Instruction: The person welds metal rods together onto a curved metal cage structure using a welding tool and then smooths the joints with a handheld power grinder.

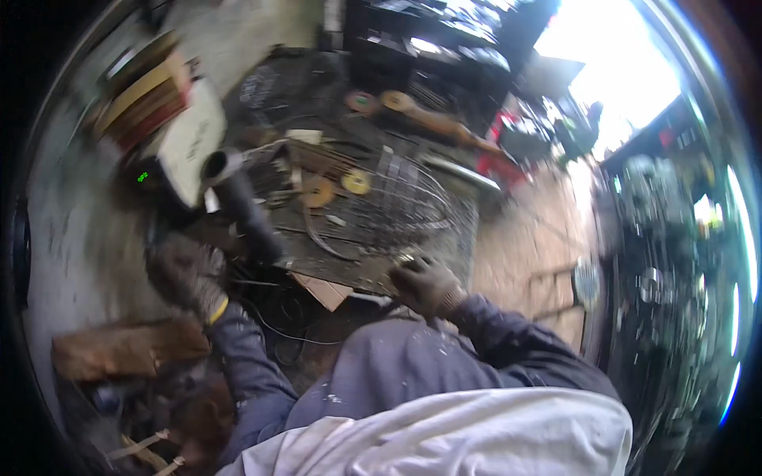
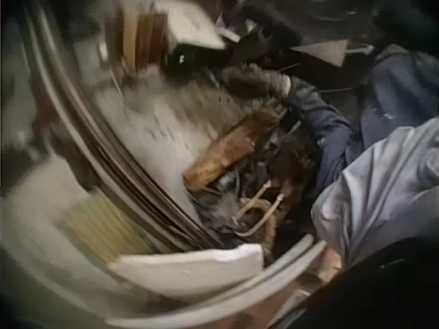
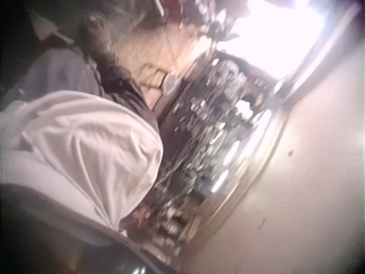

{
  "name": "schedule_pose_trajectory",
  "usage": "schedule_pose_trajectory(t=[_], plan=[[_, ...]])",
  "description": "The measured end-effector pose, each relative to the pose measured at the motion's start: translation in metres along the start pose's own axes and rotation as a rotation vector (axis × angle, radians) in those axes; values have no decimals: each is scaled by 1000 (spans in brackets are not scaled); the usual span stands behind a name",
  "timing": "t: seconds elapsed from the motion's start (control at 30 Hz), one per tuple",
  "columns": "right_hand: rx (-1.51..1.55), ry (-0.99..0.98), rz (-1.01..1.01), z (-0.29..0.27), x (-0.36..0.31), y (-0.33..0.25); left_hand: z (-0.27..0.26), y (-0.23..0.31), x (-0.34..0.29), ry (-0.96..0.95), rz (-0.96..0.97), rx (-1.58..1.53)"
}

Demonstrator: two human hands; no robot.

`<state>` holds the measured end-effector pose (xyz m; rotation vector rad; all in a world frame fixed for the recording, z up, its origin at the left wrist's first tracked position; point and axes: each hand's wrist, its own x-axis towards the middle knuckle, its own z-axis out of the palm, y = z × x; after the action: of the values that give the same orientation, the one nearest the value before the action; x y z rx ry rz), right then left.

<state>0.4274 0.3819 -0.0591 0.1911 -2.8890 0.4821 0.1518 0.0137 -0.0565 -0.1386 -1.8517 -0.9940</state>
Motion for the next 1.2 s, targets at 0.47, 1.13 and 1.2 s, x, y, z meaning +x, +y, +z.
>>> schedule_pose_trajectory(t=[0.47,1.13,1.2], plan=[[289,390,-97,-22,-48,48,-15,301,-150,-840,293,-746],[281,-743,1003,-48,-416,373,54,400,-321,-1110,255,142],[280,-659,993,-49,-402,376,56,384,-328,-1098,129,142]])
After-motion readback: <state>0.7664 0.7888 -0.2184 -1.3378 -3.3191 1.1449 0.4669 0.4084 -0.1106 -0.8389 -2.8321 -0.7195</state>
